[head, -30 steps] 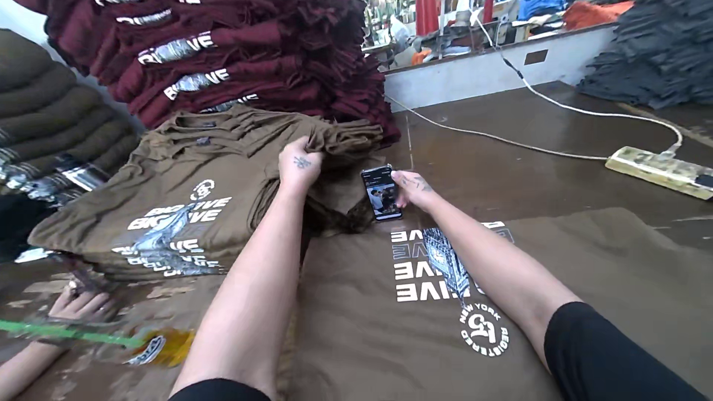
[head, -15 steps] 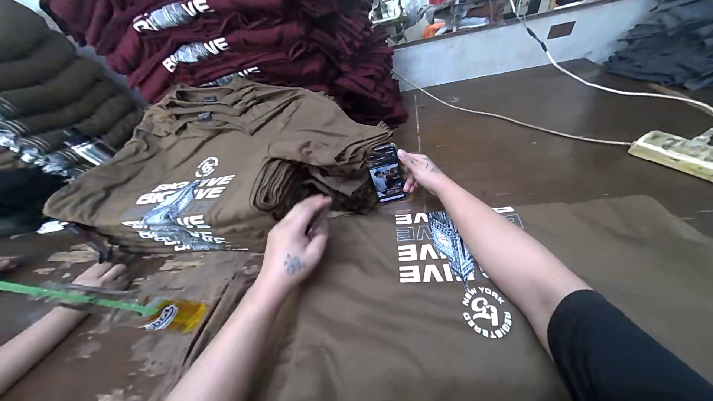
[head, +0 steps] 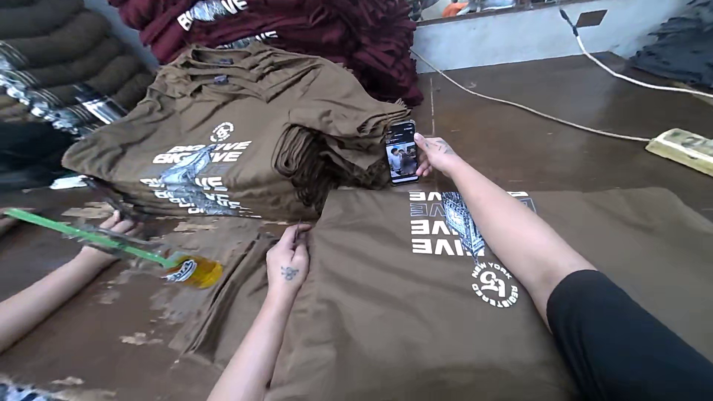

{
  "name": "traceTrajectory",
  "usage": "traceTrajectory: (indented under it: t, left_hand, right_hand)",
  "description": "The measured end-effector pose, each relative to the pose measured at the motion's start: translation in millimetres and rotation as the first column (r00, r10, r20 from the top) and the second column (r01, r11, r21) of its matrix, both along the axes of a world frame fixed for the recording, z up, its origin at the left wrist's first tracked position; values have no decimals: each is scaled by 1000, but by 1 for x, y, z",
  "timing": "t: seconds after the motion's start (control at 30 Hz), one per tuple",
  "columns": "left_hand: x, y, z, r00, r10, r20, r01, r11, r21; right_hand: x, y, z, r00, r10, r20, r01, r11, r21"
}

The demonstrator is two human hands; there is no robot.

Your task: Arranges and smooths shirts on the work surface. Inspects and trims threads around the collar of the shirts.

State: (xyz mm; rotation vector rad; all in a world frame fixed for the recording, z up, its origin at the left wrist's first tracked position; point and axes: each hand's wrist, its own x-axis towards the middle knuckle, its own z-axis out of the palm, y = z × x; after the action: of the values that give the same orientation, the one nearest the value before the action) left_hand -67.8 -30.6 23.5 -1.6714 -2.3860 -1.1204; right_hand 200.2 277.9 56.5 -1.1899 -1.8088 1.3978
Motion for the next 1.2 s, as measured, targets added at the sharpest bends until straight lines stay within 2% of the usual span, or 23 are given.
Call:
traceTrajectory:
  t: [0.33, 0.4, 0.47, 0.53, 0.6, 0.67, 0.7, 0.73, 0.8, 0.87, 0.97, 1.07, 1.13, 1.2]
  left_hand:
    - [-9, 13, -6, 999, -44, 14, 44, 999, -13]
    - [-10, 16, -8, 999, -48, 13, 48, 999, -12]
    - [-12, 19, -5, 999, -42, 8, 42, 999, -8]
    - [-12, 20, -3, 999, -51, 5, 51, 998, -28]
    - [-10, 19, 0, 997, -75, 6, 75, 995, -65]
    - [-8, 13, 1, 995, -100, 8, 100, 990, -96]
    - [-7, 6, 0, 993, -116, 0, 115, 988, -104]
    - [-6, 0, 0, 991, -132, -6, 131, 986, -107]
    - [-3, -9, 2, 989, -149, -6, 148, 984, -94]
    - [-3, -12, 4, 989, -150, -12, 149, 987, -62]
    - [-3, -9, 6, 986, -135, -94, 133, 991, -29]
    - [9, -24, 23, 953, -135, -273, 111, 989, -101]
    - [37, -46, 56, 900, -254, -355, 240, 967, -83]
    - [79, -74, 90, 806, -477, -349, 455, 878, -150]
  right_hand:
    - [11, 2, 0, 1000, 11, -3, -11, 1000, -24]
    - [22, -2, 3, 997, -65, 38, 62, 995, 74]
    - [37, -12, 13, 979, -160, 125, 120, 952, 283]
    - [65, -31, 21, 950, -176, 258, 20, 858, 514]
    - [108, -60, 29, 862, -187, 471, -200, 729, 655]
    - [163, -102, 31, 746, -224, 627, -368, 646, 669]
    - [195, -128, 28, 684, -238, 689, -406, 661, 632]
    - [230, -154, 25, 628, -240, 740, -399, 718, 571]
    - [302, -193, 23, 559, -232, 796, -267, 859, 438]
    - [364, -221, 20, 581, -320, 748, -115, 878, 464]
    - [426, -267, 4, 583, -472, 661, 175, 868, 464]
    - [448, -306, -29, 542, -642, 542, 323, 754, 571]
    - [444, -315, -35, 507, -691, 515, 351, 711, 609]
    - [441, -319, -36, 514, -693, 506, 371, 711, 598]
